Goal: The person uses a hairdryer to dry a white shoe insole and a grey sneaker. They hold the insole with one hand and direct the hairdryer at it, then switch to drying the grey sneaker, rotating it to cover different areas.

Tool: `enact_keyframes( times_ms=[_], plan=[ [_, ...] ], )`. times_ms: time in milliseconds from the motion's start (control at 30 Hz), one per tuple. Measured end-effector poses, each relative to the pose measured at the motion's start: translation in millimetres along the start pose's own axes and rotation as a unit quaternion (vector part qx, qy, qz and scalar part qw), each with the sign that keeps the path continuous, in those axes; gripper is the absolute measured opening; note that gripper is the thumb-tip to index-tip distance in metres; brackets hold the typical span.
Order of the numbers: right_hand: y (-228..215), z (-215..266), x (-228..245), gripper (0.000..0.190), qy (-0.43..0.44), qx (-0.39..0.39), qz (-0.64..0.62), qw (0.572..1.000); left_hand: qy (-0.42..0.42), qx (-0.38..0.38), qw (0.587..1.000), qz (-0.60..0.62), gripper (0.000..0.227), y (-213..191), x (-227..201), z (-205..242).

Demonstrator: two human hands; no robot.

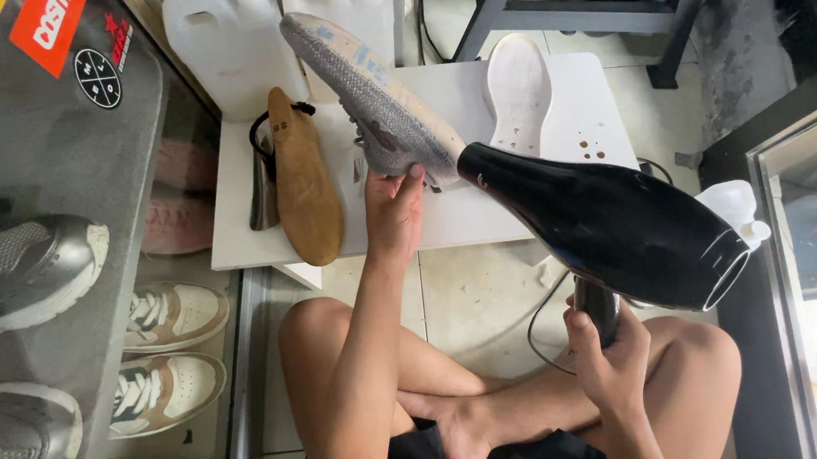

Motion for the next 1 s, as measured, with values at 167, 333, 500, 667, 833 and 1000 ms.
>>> enact_keyframes(
  times_ms=[167, 333, 500, 667, 833, 1000],
  plan=[
    [2, 1, -10, 0.047, 0.027, 0.000, 0.001, 1.000, 0.008, 0.002, 1.000, -0.001, 0.049, 0, 0, 1],
    [1, 0, -12, 0.044, 0.052, 0.004, 0.011, 0.999, 0.003, -0.008, 0.999, 0.036, 0.052, -2, -2, 1],
    [1, 3, -22, 0.048, 0.046, 0.014, -0.053, 0.997, 0.014, -0.016, 0.997, 0.081, 0.050, -7, 1, 2],
    [-1, 5, -31, 0.035, 0.052, 0.010, -0.075, 0.996, 0.025, 0.009, 0.989, 0.147, 0.046, -6, -2, 2],
    [-2, 5, -20, 0.047, -0.009, 0.024, -0.142, 0.990, 0.036, 0.039, 0.974, 0.220, 0.036, -9, -6, 1],
    [-2, 9, -14, 0.049, -0.071, 0.086, -0.164, 0.980, -0.069, -0.167, 0.957, 0.225, 0.043, -34, 19, -11]
  ],
)
Point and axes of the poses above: each hand's wrist, its own z-axis away from the middle knuckle, its own y-axis out of the palm, x = y × z, the point moved 5 cm from there along -z, towards the middle knuckle, and after that the axes turned 5 degrees about x, right-handed, at the moved point
